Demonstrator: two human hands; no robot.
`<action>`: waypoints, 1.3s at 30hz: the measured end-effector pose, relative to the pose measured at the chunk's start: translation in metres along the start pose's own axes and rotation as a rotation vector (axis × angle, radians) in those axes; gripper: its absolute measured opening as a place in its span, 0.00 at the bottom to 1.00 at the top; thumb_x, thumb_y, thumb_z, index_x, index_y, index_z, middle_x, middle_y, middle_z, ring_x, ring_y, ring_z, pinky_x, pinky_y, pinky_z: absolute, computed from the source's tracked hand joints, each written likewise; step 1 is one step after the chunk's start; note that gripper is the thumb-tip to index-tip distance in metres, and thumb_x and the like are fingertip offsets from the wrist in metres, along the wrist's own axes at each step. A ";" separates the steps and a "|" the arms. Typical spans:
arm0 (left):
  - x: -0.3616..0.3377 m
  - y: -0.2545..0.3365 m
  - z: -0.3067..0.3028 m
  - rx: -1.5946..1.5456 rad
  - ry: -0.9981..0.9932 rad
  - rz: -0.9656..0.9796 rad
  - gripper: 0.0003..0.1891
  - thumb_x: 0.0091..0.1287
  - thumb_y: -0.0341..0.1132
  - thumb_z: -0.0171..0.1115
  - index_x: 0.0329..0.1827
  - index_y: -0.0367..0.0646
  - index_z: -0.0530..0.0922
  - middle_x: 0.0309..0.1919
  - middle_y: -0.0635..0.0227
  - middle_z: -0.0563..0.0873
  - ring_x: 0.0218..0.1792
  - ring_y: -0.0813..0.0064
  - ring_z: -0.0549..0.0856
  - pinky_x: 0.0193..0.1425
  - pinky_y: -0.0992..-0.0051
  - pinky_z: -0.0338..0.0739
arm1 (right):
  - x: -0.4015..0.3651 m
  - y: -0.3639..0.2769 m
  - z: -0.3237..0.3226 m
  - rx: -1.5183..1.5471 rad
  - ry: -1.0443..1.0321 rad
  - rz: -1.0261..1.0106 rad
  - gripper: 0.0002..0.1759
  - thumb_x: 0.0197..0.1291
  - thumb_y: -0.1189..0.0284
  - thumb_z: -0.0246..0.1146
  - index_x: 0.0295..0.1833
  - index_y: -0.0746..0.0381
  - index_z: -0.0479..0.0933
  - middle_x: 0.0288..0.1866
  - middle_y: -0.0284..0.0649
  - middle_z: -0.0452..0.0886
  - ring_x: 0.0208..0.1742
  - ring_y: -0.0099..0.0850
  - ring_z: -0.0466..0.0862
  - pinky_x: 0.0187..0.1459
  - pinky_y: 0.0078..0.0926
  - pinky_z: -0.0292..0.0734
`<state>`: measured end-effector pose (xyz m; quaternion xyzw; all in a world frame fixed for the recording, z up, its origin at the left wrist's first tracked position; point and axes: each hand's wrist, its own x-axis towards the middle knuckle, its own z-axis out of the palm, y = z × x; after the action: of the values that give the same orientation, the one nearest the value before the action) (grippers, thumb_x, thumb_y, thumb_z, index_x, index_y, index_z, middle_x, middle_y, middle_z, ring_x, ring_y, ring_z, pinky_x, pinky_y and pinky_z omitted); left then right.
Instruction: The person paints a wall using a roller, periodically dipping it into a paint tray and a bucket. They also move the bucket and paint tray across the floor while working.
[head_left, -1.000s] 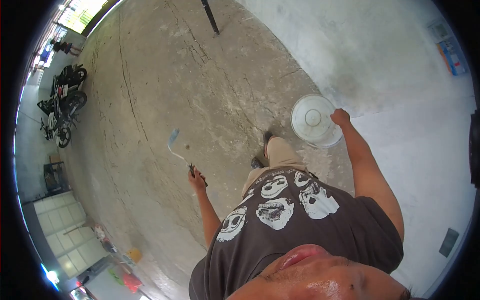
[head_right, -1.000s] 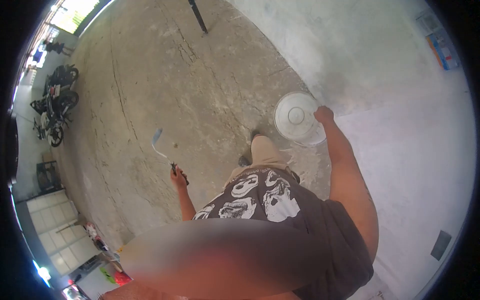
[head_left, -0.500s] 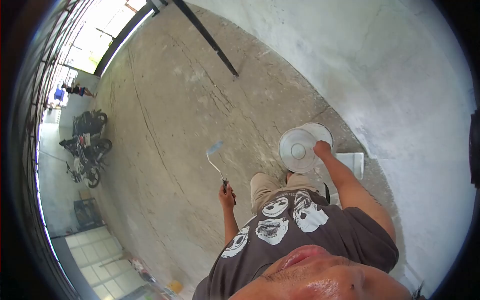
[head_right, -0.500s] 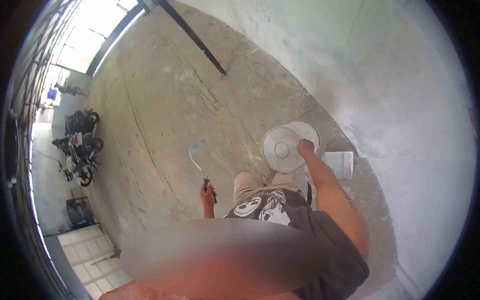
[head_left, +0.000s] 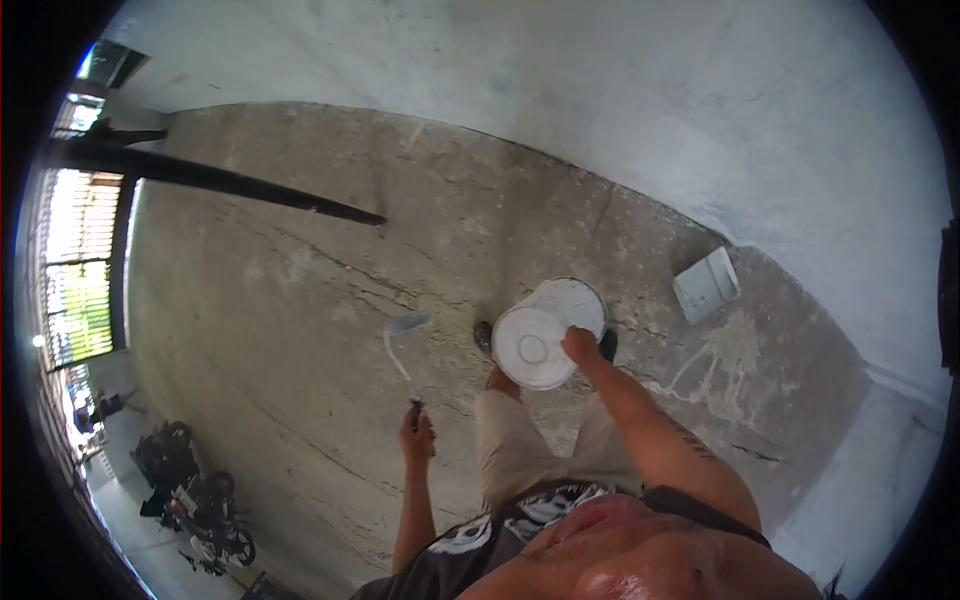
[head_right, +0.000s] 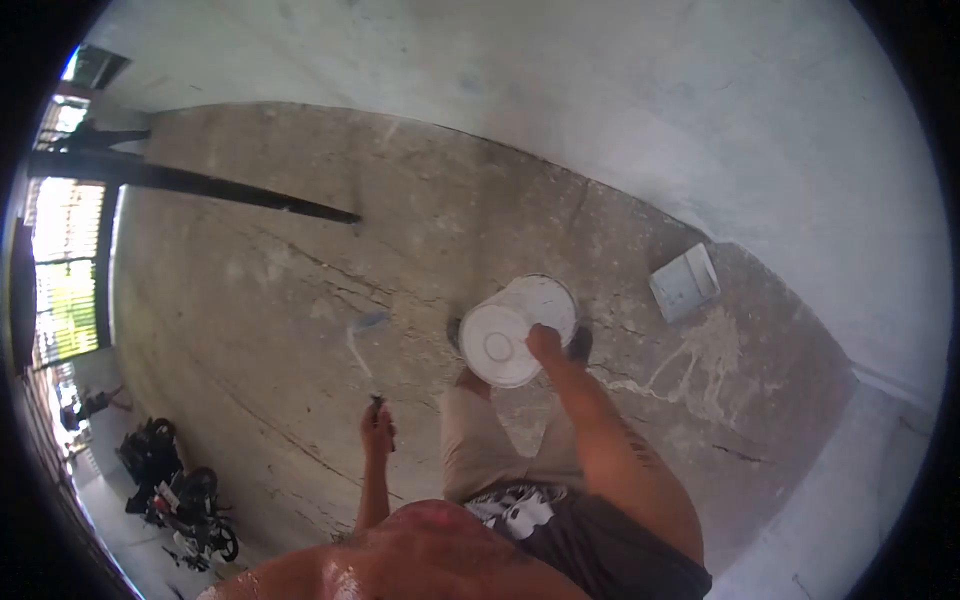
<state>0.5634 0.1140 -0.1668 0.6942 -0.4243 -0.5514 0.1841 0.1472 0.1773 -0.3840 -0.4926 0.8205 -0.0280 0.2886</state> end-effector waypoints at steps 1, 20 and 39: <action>0.020 0.007 -0.006 0.004 -0.027 -0.031 0.13 0.76 0.38 0.56 0.57 0.40 0.77 0.25 0.74 0.75 0.17 0.85 0.74 0.20 0.81 0.70 | 0.007 -0.012 0.018 0.009 -0.007 -0.005 0.11 0.51 0.66 0.63 0.33 0.63 0.82 0.30 0.52 0.86 0.35 0.49 0.88 0.39 0.45 0.83; 0.033 -0.033 -0.007 0.083 -0.085 -0.247 0.15 0.78 0.38 0.55 0.60 0.39 0.76 0.25 0.74 0.75 0.17 0.85 0.73 0.20 0.81 0.71 | 0.023 0.039 0.034 0.167 -0.308 0.481 0.16 0.60 0.62 0.60 0.44 0.63 0.79 0.46 0.52 0.86 0.48 0.53 0.86 0.48 0.55 0.80; 0.078 0.085 0.370 0.196 -0.391 0.026 0.16 0.78 0.39 0.54 0.60 0.39 0.75 0.28 0.74 0.76 0.20 0.84 0.75 0.24 0.80 0.72 | 0.066 0.206 0.088 0.280 -0.468 0.297 0.25 0.63 0.61 0.59 0.61 0.63 0.76 0.55 0.50 0.82 0.52 0.49 0.85 0.49 0.49 0.82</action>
<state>0.1920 0.0826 -0.2728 0.5831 -0.5125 -0.6292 0.0374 0.0053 0.2493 -0.5550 -0.3158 0.7830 0.0160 0.5357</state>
